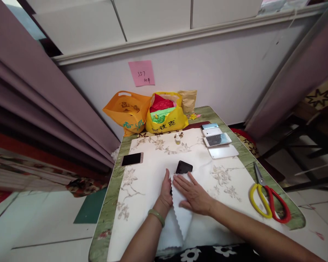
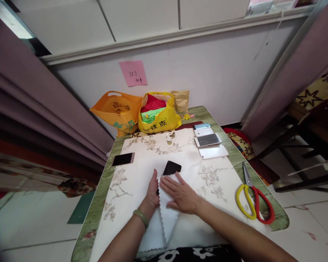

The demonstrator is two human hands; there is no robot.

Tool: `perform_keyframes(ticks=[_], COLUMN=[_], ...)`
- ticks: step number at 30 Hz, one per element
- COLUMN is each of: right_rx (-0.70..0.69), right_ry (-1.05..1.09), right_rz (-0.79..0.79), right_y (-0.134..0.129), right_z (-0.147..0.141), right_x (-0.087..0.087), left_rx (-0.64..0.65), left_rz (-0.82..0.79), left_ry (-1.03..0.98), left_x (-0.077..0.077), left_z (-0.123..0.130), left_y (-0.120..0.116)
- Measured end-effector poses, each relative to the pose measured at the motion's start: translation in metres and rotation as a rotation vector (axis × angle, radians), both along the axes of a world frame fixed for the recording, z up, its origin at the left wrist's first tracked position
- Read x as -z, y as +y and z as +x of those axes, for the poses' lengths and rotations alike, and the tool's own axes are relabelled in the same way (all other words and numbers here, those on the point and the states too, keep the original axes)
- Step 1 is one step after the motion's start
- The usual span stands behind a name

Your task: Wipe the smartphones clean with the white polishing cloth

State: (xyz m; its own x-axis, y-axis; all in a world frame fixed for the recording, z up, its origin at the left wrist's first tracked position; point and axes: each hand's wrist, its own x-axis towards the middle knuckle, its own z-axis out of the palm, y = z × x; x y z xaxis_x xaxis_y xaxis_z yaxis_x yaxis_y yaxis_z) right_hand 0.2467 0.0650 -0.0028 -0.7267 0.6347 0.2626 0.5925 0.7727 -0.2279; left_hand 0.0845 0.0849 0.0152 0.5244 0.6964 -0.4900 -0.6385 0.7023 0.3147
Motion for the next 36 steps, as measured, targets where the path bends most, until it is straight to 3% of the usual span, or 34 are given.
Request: perform_keyframes(ticks=[1,3,6,8,9,12,14,16,19,21,23,26,29,31,33,36], right_rx=[-0.077,-0.029,0.342,0.467,0.431,0.035,-0.078,0.067,0.445,0.531,0.391,0.044,-0.067,0.028,0.208,0.458], right_ry=[-0.016,-0.031,-0.012,0.011,0.015,-0.013,-0.039,-0.039,0.008,0.038,0.036,-0.012,-0.048,-0.057,-0.055,-0.020], right_rz=[0.002,0.001,0.000,0.012,0.019,0.039,0.033,0.023,0.020,0.027,0.037,0.037,0.040,0.047,0.051,0.053], right_y=[0.002,0.010,0.018,0.012,0.006,-0.012,-0.012,-0.002,0.015,0.015,0.005,-0.016,-0.024,-0.018,-0.008,0.004], right_z=[0.006,0.017,0.016,0.005,0.000,-0.004,0.005,0.015,0.013,0.000,-0.013,-0.013,0.013,0.032,0.040,0.024], right_x=[-0.001,-0.002,-0.002,-0.001,-0.002,-0.002,-0.002,-0.002,-0.002,-0.004,-0.007,-0.010,-0.007,-0.003,0.000,0.000], left_rx=[-0.002,-0.044,-0.073,-0.061,-0.059,-0.049,-0.041,-0.041,0.004,0.013,-0.027,-0.067,-0.052,-0.048,-0.025,0.035], left_rz=[-0.004,0.011,0.044,0.054,0.055,0.039,0.039,0.053,0.070,0.071,0.059,0.026,0.045,0.069,0.077,0.070], left_ry=[-0.003,-0.002,-0.002,-0.008,-0.010,0.000,-0.002,-0.013,-0.032,-0.020,0.022,0.053,-0.036,-0.071,-0.056,-0.041], left_x=[0.001,0.003,0.005,0.005,0.005,0.006,0.007,0.008,0.008,0.008,0.008,0.008,0.008,0.007,0.006,0.004], left_z=[0.000,0.000,-0.001,-0.002,-0.003,-0.003,-0.002,-0.002,-0.002,-0.002,-0.002,-0.001,0.000,0.000,0.000,-0.001], left_y=[0.000,0.003,0.008,0.007,0.006,0.001,0.001,0.003,0.008,0.008,0.004,-0.002,-0.002,0.001,0.005,0.008])
